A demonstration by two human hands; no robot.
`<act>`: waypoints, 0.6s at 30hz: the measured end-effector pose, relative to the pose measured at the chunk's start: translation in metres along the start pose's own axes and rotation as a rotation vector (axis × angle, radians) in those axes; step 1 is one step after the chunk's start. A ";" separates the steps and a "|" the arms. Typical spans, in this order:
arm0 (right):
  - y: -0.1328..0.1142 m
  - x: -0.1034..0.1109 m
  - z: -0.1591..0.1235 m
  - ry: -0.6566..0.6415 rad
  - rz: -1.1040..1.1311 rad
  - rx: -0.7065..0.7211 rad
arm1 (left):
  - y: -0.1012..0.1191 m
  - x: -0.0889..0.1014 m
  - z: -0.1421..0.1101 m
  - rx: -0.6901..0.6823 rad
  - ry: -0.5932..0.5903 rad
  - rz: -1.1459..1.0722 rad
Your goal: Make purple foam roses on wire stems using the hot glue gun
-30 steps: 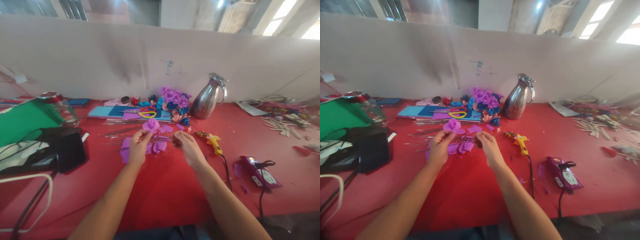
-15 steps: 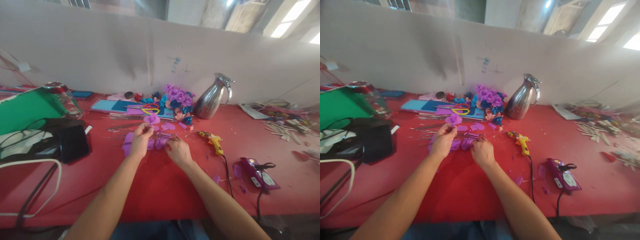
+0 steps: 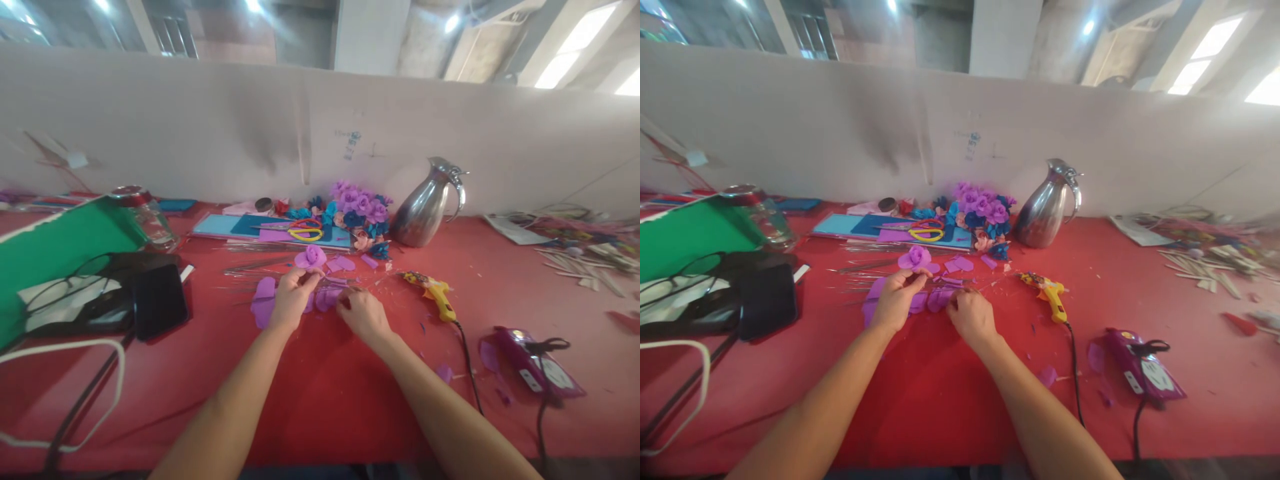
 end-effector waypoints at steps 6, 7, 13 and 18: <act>-0.005 0.000 0.000 -0.010 0.007 0.062 | -0.007 -0.001 0.003 0.004 -0.019 0.051; -0.006 0.000 0.000 -0.010 -0.007 0.076 | -0.008 -0.001 0.003 0.004 -0.022 0.078; 0.008 0.000 0.003 0.008 0.144 -0.024 | -0.007 0.000 0.002 0.022 -0.024 0.239; 0.019 -0.005 0.011 0.017 0.424 -0.044 | -0.010 -0.006 0.002 0.040 -0.073 0.300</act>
Point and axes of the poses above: each hand's wrist, its own z-axis towards the middle knuckle, its own x-axis out of the back of the hand, y = z × x, the point moved 9 cm from there along z, towards the middle knuckle, and after that the axes turned 8 degrees about z, right-handed, at the moved point
